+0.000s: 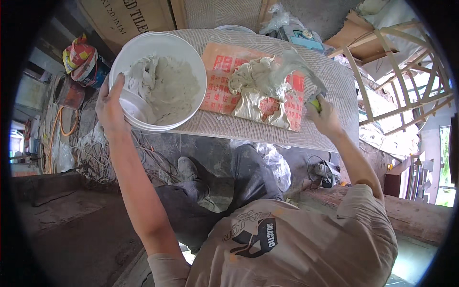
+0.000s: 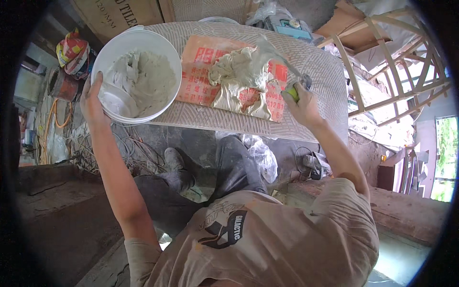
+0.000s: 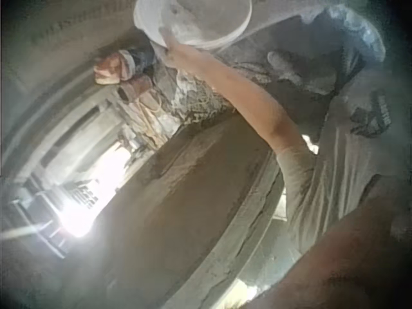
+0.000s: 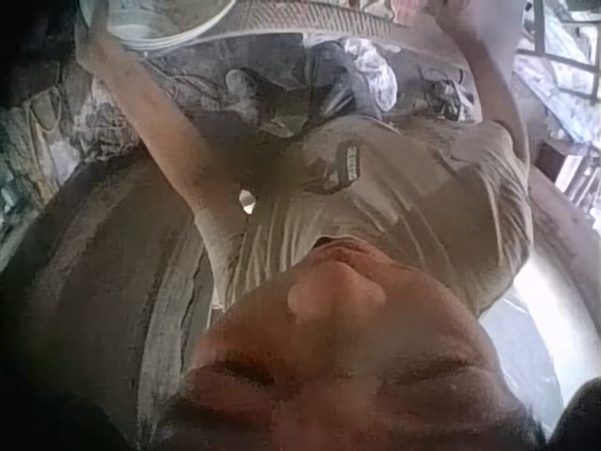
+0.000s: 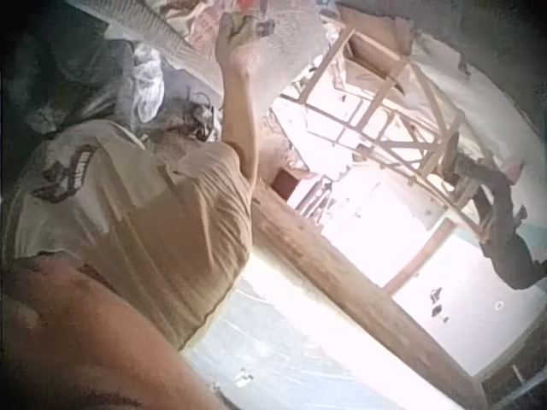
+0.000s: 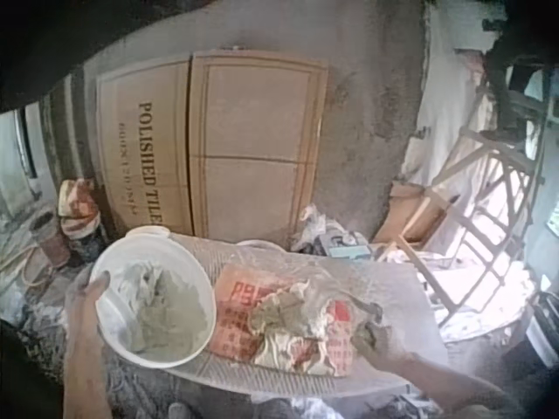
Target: Mixing putty in a bucket and spreading it onto a board using a putty knife.
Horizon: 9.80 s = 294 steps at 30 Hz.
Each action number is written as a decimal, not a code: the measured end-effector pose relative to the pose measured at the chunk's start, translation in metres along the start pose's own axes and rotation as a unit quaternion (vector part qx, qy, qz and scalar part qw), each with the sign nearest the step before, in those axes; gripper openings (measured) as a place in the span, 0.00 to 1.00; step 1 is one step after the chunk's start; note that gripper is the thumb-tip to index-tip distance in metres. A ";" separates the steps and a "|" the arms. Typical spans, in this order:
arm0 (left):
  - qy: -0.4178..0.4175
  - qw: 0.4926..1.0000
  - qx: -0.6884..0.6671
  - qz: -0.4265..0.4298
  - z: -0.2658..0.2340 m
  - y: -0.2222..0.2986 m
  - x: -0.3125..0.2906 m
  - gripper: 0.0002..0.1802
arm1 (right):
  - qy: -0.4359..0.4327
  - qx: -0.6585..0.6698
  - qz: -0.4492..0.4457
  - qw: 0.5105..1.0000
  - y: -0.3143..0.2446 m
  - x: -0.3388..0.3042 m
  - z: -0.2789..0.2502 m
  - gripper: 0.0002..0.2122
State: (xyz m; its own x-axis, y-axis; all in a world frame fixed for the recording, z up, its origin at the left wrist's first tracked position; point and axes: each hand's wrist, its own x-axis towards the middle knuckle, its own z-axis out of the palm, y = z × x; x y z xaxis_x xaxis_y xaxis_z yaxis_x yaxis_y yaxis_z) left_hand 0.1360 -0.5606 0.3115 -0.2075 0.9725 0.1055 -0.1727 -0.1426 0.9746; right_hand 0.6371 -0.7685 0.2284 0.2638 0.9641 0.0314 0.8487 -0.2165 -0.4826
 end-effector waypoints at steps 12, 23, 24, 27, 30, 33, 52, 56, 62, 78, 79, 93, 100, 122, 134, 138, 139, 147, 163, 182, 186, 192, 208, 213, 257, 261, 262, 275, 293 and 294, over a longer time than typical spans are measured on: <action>0.006 1.000 0.027 0.009 0.003 -0.001 -0.002 0.29 | 0.047 0.008 0.009 0.999 0.013 -0.023 0.030 0.17; 0.103 0.972 -0.201 -0.064 -0.105 -0.041 0.036 0.29 | -0.019 0.446 0.219 0.868 -0.060 -0.026 0.054 0.14; 0.101 0.969 -0.214 -0.067 -0.111 -0.051 0.038 0.30 | -0.031 0.452 0.206 0.867 -0.064 -0.026 0.058 0.14; 0.073 0.971 -0.220 -0.065 -0.119 -0.056 0.027 0.30 | -0.019 0.415 0.223 0.882 -0.067 -0.035 0.065 0.13; 0.058 0.970 -0.225 -0.073 -0.124 -0.052 0.024 0.30 | -0.016 0.422 0.185 0.887 -0.069 -0.021 0.081 0.13; 0.054 0.966 -0.234 -0.093 -0.101 -0.042 0.015 0.30 | -0.004 0.404 0.150 0.902 -0.056 -0.013 0.071 0.13; -0.024 0.997 0.041 0.058 0.032 -0.020 -0.013 0.27 | 0.087 -0.099 -0.295 0.946 -0.114 0.033 -0.068 0.16; 0.007 0.996 -0.086 -0.004 0.004 -0.010 -0.001 0.27 | 0.001 -0.209 -0.142 0.968 -0.038 0.043 -0.035 0.17; 0.029 0.991 -0.130 -0.019 -0.022 -0.015 0.006 0.27 | -0.006 -0.232 -0.064 0.971 -0.001 0.033 -0.015 0.22; 0.020 0.994 -0.013 0.105 0.061 -0.025 -0.012 0.25 | 0.012 -0.138 -0.246 0.959 -0.122 0.056 -0.026 0.21; 0.012 0.994 0.005 0.107 0.064 -0.026 -0.016 0.25 | -0.079 -0.190 -0.174 0.963 -0.151 0.065 -0.029 0.23; -0.092 0.992 -0.020 0.088 0.071 -0.024 -0.031 0.28 | -0.015 -0.476 -0.458 0.751 -0.298 0.185 0.103 0.09; -0.153 0.971 0.129 0.129 0.063 -0.030 -0.038 0.29 | -0.169 -0.438 -0.424 0.775 -0.311 0.169 0.103 0.10; -0.156 0.951 0.167 0.210 0.042 -0.040 -0.050 0.30 | -0.311 -0.307 -0.485 0.758 -0.260 0.170 0.175 0.12; -0.114 0.976 0.122 0.142 0.038 -0.025 -0.029 0.26 | -0.444 0.112 -0.059 0.887 -0.250 0.127 0.093 0.22; -0.081 0.986 0.078 0.120 0.032 -0.025 -0.024 0.26 | -0.407 0.247 -0.004 0.879 -0.242 0.119 0.060 0.23; -0.064 0.990 0.076 0.104 0.030 -0.022 -0.024 0.26 | -0.406 0.246 -0.011 0.880 -0.242 0.115 0.048 0.23; 0.015 0.997 -0.073 0.029 0.012 -0.019 0.004 0.25 | -0.203 0.369 0.009 0.907 -0.206 0.072 -0.038 0.18; 0.012 0.970 -0.237 -0.059 -0.143 -0.079 0.048 0.30 | -0.090 -0.213 -0.084 0.969 -0.060 0.059 0.001 0.19; -0.385 0.781 0.370 0.324 0.074 -0.121 -0.133 0.24 | -0.133 0.516 0.244 0.810 -0.074 -0.002 0.056 0.16; -0.286 0.848 -0.047 -0.444 0.158 -0.147 -0.203 0.21 | -0.166 0.354 0.154 0.907 -0.052 -0.006 0.056 0.20; -0.337 0.868 0.052 -0.360 0.180 -0.168 -0.195 0.24 | 0.167 -0.064 0.191 0.965 0.117 -0.002 0.050 0.26; -0.385 0.810 0.438 0.070 0.171 -0.131 -0.168 0.25 | 0.101 0.095 0.106 0.985 0.071 -0.047 0.046 0.19; -0.368 0.806 0.458 0.074 0.186 -0.129 -0.191 0.25 | 0.097 0.051 -0.030 0.993 -0.024 -0.076 0.031 0.18; -0.348 0.819 0.448 0.088 0.163 -0.105 -0.204 0.17 | 0.055 -0.050 -0.037 0.997 -0.013 0.010 -0.004 0.13; -0.338 0.817 0.460 0.087 0.153 -0.095 -0.200 0.16 | 0.013 -0.011 -0.050 0.999 -0.046 -0.018 -0.028 0.14; -0.336 0.818 0.459 0.088 0.154 -0.096 -0.200 0.16 | -0.004 -0.017 -0.050 0.999 -0.053 -0.029 -0.031 0.15; -0.360 0.818 0.438 0.101 0.162 -0.103 -0.187 0.17 | -0.033 -0.055 -0.161 0.985 -0.052 -0.036 -0.006 0.13; -0.352 0.801 0.466 0.134 0.145 -0.078 -0.198 0.18 | 0.082 0.051 -0.056 0.994 -0.020 0.010 -0.024 0.15; -0.350 0.801 0.467 0.131 0.144 -0.078 -0.197 0.18 | 0.078 0.052 -0.057 0.994 -0.030 -0.005 -0.026 0.15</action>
State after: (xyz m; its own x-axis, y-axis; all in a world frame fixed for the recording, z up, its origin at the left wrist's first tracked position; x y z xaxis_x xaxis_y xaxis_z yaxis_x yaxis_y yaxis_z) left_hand 0.3288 -0.7151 0.2435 0.5278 0.8438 0.0966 0.6530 -0.4759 0.5891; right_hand 0.6226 -0.7706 0.2659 0.2426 0.9443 0.2224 0.8277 -0.0818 -0.5552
